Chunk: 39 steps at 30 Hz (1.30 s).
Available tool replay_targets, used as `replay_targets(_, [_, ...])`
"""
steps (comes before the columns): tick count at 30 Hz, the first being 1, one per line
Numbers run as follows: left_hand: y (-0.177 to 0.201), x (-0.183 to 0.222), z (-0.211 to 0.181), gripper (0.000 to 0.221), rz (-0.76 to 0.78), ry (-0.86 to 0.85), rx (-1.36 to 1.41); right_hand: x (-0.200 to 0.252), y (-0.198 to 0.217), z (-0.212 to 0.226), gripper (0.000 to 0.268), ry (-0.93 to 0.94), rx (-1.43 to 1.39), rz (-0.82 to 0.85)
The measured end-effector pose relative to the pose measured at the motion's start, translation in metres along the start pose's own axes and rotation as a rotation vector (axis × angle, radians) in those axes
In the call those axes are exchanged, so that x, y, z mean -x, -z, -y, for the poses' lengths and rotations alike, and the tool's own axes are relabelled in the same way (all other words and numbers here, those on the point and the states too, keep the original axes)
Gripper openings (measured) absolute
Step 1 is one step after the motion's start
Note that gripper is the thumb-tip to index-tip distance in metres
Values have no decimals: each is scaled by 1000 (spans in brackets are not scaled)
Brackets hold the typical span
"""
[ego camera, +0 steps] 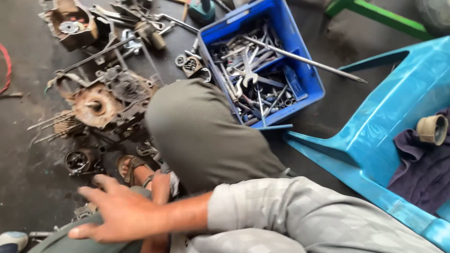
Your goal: Dismantling and reassembling internal components of a motorcycle engine on a workshop floor.
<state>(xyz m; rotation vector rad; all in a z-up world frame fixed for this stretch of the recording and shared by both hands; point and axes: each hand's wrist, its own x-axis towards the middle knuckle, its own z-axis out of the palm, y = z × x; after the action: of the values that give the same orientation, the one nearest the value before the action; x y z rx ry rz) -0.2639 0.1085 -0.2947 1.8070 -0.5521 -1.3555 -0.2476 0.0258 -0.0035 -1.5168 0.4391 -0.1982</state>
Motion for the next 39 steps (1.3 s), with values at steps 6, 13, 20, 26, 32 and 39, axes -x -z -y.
replay_targets(6, [25,11,6,55,66,79,-188,-15,-26,-17,75,56,-116,2])
replay_targets(13, [39,-4,14,51,141,173,-406,-25,-15,-20,55,34,-279,164])
replay_targets(20, [64,-33,26,48,219,206,-617,-21,45,10,43,140,-575,81])
replay_targets(26, [67,-49,50,46,219,195,-725,-3,249,27,40,170,-509,-463])
replay_targets(32, [79,-24,14,44,71,263,-794,61,447,-263,36,-43,-945,-1208])
replay_targets(39, [35,14,-139,45,-32,337,-780,163,437,-553,30,-1131,-509,-1059])
